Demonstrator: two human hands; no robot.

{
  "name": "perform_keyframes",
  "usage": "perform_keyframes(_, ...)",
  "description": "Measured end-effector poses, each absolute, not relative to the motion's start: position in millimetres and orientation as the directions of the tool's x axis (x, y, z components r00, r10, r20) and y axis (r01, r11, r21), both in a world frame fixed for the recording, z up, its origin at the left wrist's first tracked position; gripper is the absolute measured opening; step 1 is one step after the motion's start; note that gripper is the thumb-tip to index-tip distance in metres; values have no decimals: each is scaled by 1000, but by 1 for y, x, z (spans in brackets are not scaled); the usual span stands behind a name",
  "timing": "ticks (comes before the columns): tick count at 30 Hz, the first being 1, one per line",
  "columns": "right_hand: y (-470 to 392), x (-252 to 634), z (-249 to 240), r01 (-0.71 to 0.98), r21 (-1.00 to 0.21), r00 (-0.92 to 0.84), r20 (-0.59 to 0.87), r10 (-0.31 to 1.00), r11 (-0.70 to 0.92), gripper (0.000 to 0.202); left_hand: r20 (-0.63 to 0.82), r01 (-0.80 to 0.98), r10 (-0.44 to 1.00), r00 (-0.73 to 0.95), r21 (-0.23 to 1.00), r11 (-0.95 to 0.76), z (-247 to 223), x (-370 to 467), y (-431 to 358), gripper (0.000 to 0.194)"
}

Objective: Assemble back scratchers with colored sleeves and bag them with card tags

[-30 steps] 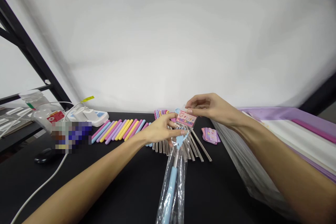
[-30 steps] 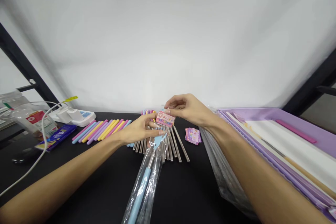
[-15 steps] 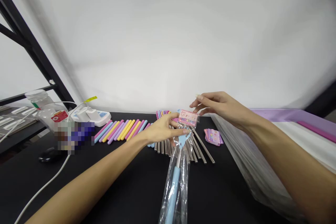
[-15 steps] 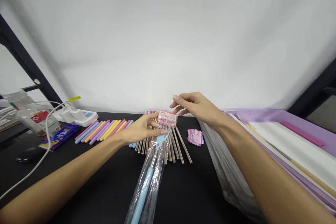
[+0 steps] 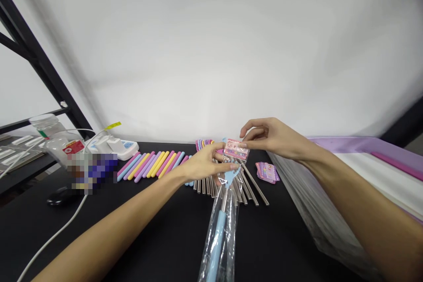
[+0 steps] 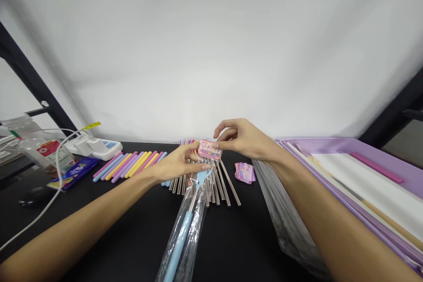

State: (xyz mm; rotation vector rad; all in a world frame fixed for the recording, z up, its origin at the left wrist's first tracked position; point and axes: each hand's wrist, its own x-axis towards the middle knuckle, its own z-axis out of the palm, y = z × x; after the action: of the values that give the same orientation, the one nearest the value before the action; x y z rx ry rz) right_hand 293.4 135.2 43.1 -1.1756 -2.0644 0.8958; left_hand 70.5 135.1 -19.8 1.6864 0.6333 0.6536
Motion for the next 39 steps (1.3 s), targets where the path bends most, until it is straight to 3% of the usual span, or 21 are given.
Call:
perform_keyframes(4, 133, 291, 44, 469, -828, -347, 147, 926, 307, 41, 128, 34, 744, 655, 979, -199, -14, 71, 133, 49)
perform_keyframes(9, 117, 285, 34, 406, -914, -345, -168, 924, -14, 47, 263, -73, 892, 367, 964, -255, -4, 80, 138, 55)
perform_keyframes(12, 103, 286, 26, 394, -919, -406, -144, 903, 31, 45, 327, -121, 938, 111, 942, -314, -1, 93, 144, 50)
perform_keyframes(15, 93, 299, 25, 421, -900, -330, -38, 943, 110, 38, 303, -183, 952, 45, 939, -290, 1, 115, 147, 45)
perform_keyframes(19, 86, 341, 39, 537, -820, -198, 108, 974, 200, 27, 184, -298, 961, 206, 947, -117, 3, 155, 142, 54)
perform_keyframes(23, 86, 407, 49, 698, -707, 28, 188, 982, 115, 26, 132, -211, 928, 348, 976, -60, -2, 195, 136, 53)
perform_keyframes(27, 88, 474, 33, 810, -581, 266, 231, 936, -87, 25, 220, -25, 802, 556, 968, -248, -11, 225, 130, 28)
perform_keyframes(31, 85, 510, 1, 876, -382, 361, 117, 925, -294, 27, 270, 85, 649, 712, 883, -461, -13, 247, 121, 23)
perform_keyframes(35, 78, 517, -20, 926, -222, 305, -40, 952, -306, 29, 308, 122, 545, 780, 779, -615, -14, 267, 114, 19)
perform_keyframes(39, 77, 519, -23, 951, -147, 272, -10, 962, -271, 31, 337, 114, 487, 806, 719, -686, -20, 276, 113, 20)
